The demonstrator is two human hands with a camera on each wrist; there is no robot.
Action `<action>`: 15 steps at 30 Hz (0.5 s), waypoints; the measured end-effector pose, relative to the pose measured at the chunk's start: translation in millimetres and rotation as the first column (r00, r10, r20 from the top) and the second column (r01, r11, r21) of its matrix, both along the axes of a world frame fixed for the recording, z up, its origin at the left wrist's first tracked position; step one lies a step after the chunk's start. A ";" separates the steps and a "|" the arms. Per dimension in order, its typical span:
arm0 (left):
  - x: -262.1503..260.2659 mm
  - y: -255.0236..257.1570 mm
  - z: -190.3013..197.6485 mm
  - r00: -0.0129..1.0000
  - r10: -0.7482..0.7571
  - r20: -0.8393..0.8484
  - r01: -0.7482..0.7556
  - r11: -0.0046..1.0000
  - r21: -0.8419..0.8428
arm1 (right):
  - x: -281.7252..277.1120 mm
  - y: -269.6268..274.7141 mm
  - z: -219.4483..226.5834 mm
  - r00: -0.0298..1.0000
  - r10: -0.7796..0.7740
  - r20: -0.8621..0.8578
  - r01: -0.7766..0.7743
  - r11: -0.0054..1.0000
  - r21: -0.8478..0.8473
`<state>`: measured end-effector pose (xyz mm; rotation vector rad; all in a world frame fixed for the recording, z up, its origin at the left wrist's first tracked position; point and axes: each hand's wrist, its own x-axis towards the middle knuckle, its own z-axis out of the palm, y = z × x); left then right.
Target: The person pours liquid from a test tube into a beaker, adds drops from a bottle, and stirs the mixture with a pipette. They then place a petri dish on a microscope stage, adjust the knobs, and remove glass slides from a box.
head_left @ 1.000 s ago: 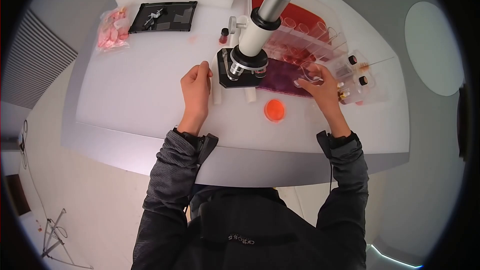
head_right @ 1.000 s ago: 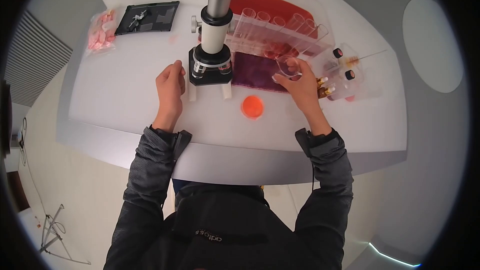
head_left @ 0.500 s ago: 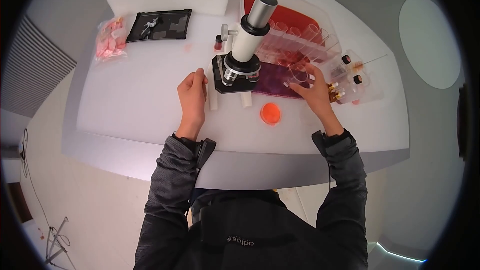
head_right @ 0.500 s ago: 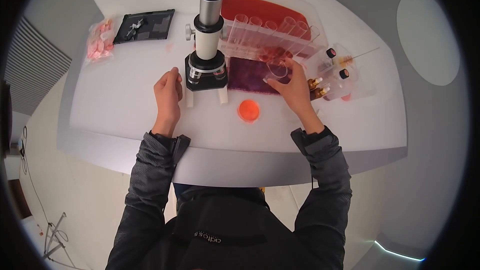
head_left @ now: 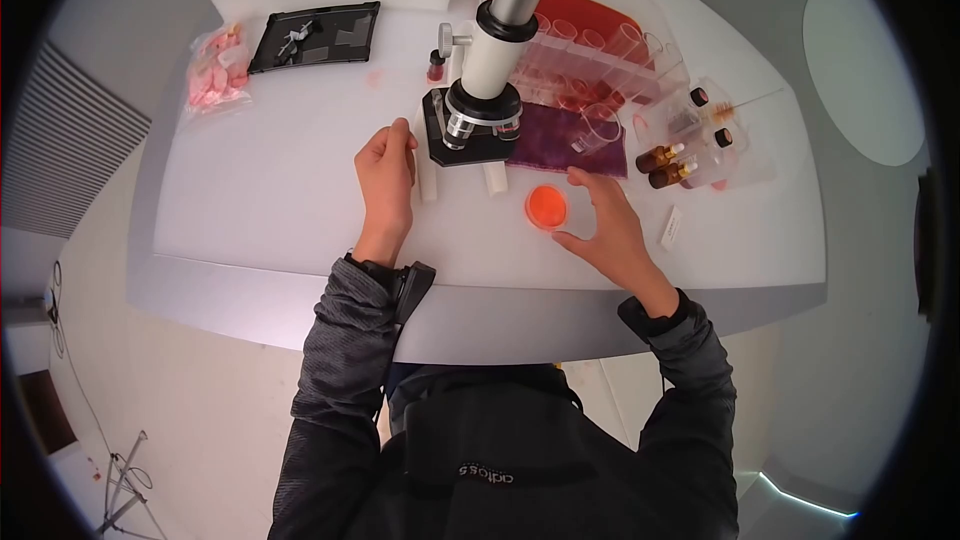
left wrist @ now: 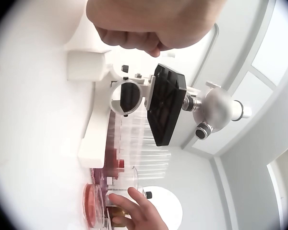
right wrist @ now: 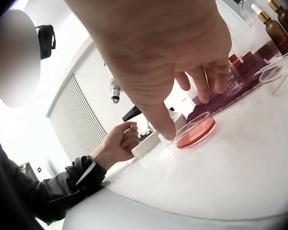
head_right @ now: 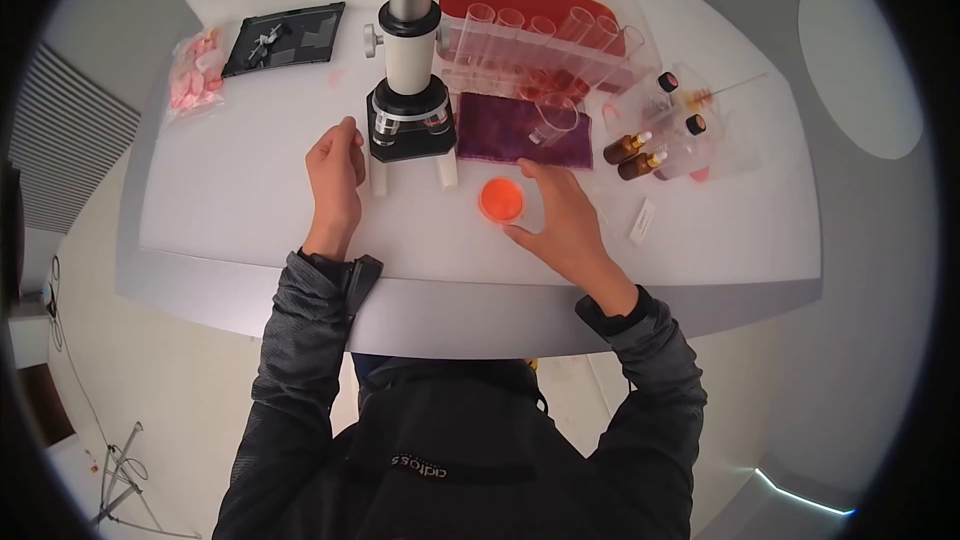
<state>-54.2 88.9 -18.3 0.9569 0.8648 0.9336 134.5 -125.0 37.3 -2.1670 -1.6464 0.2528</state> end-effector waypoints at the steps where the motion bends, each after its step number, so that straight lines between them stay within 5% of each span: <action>1: -0.4 0.2 -0.1 1.000 0.001 0.005 -0.001 1.000 -0.003 | -0.8 1.6 -1.2 1.000 0.005 0.009 -0.005 1.000 -0.006; 15: 2.3 -0.4 2.2 0.999 0.032 0.015 -0.031 0.999 -0.021 | -5.6 14.6 -12.3 0.999 -0.022 0.024 0.023 0.999 -0.043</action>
